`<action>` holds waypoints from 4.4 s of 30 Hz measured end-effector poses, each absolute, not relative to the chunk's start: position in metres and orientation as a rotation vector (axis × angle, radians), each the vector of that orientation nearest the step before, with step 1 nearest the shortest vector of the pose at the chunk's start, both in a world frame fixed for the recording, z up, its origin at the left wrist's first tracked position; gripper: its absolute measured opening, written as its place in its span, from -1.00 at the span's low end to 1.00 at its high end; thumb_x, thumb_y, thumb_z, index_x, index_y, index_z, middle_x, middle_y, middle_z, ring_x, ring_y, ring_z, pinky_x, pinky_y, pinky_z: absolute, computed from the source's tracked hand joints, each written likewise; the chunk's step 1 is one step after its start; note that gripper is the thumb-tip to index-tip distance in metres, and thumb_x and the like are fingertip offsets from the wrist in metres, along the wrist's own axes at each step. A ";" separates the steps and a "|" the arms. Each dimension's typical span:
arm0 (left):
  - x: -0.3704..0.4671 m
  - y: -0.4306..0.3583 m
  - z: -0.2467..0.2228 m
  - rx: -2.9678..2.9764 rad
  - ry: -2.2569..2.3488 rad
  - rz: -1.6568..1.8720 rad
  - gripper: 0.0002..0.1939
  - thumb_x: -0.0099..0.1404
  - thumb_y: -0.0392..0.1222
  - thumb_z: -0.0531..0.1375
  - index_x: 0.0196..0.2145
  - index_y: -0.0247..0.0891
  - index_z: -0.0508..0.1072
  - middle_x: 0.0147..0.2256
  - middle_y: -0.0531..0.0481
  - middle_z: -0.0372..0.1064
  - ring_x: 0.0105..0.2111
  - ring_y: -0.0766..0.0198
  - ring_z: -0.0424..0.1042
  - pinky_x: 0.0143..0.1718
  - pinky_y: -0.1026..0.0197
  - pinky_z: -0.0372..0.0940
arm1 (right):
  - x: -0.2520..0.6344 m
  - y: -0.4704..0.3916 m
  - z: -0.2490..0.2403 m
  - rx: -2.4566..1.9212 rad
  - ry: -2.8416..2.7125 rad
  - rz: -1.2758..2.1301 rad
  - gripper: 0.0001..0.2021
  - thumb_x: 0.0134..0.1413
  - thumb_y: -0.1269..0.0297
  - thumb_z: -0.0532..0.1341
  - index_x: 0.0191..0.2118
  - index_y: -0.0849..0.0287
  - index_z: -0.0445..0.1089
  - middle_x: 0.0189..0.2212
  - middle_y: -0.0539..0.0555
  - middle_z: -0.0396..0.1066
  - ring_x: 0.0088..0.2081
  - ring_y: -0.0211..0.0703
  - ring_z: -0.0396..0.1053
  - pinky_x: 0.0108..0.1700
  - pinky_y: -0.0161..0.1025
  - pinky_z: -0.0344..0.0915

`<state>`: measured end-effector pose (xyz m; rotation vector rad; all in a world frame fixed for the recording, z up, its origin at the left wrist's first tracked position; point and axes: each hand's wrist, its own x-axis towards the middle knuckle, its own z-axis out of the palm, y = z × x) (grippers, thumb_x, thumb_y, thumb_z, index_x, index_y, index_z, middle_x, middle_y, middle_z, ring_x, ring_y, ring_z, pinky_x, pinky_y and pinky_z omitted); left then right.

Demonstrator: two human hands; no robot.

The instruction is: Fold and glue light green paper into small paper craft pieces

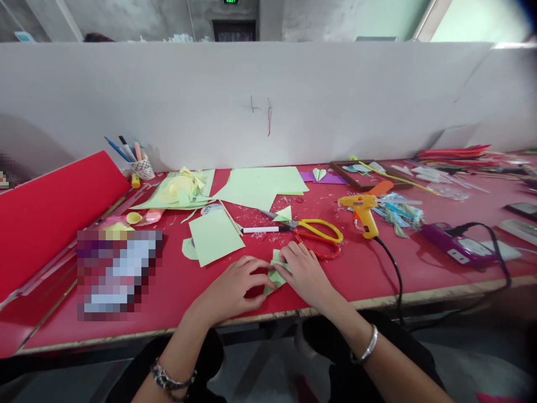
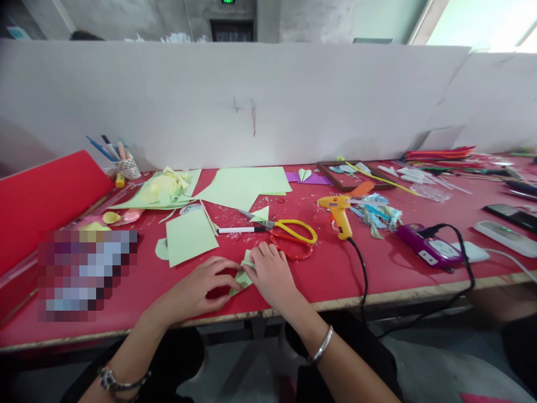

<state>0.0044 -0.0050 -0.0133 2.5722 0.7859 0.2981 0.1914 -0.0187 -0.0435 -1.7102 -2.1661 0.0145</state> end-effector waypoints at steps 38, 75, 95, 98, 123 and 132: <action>0.014 -0.007 -0.011 2.545 0.917 0.312 -0.83 0.11 -0.28 0.12 -0.28 -0.16 0.34 -0.05 0.01 0.21 -0.02 0.19 0.14 -0.02 0.13 0.14 | 0.234 -0.029 -0.031 -1.380 -2.100 0.478 -0.74 -0.05 0.60 0.01 -0.25 0.19 0.26 -0.27 0.09 0.25 -0.16 -0.15 0.20 -0.08 -0.18 0.19; 0.037 -0.003 -0.023 3.152 1.081 0.381 -0.83 0.25 -0.38 -0.04 -0.44 -0.28 0.29 -0.49 -0.01 0.31 -0.51 0.25 0.31 -0.50 0.23 0.15 | 0.219 -0.024 -0.027 -1.255 -2.410 0.108 -0.92 0.07 0.39 0.11 -0.32 0.16 0.34 -0.37 0.03 0.35 -0.29 -0.20 0.26 -0.13 -0.20 0.13; 0.007 -0.001 -0.003 3.186 1.219 0.955 -0.76 0.18 -0.37 -0.05 -0.58 -0.26 0.28 -0.63 0.08 0.28 -0.60 0.35 0.24 -0.46 0.26 0.13 | 0.227 -0.032 -0.020 -1.196 -1.998 0.493 -0.68 0.14 0.22 0.03 -0.57 0.22 0.28 -0.64 -0.03 0.24 -0.58 -0.35 0.18 -0.51 -0.41 0.08; 0.015 -0.010 -0.008 3.128 1.190 1.134 -0.83 0.21 -0.32 -0.03 -0.36 -0.29 0.35 -0.42 -0.04 0.38 -0.37 0.28 0.36 -0.36 0.27 0.22 | 0.224 -0.031 -0.026 -1.160 -2.059 0.382 -0.72 0.14 0.25 0.05 -0.54 0.21 0.32 -0.62 -0.02 0.27 -0.56 -0.34 0.21 -0.50 -0.41 0.10; 0.017 -0.022 -0.028 2.855 1.117 0.372 -0.89 0.20 -0.24 0.11 -0.27 -0.24 0.34 -0.29 0.00 0.37 -0.28 0.21 0.32 -0.26 0.15 0.21 | 0.198 -0.038 -0.034 -1.168 -2.506 -0.044 -0.94 0.02 0.42 0.15 -0.34 0.19 0.34 -0.43 0.03 0.32 -0.36 -0.19 0.23 -0.30 -0.25 0.17; 0.020 -0.024 -0.035 2.894 1.080 0.438 -0.91 0.22 -0.23 0.09 -0.37 -0.27 0.37 -0.37 0.01 0.36 -0.37 0.25 0.31 -0.37 0.22 0.18 | 0.217 -0.032 -0.030 -1.060 -2.465 0.357 -0.83 0.06 0.50 0.07 -0.36 0.17 0.39 -0.36 0.05 0.34 -0.31 -0.24 0.27 -0.24 -0.30 0.21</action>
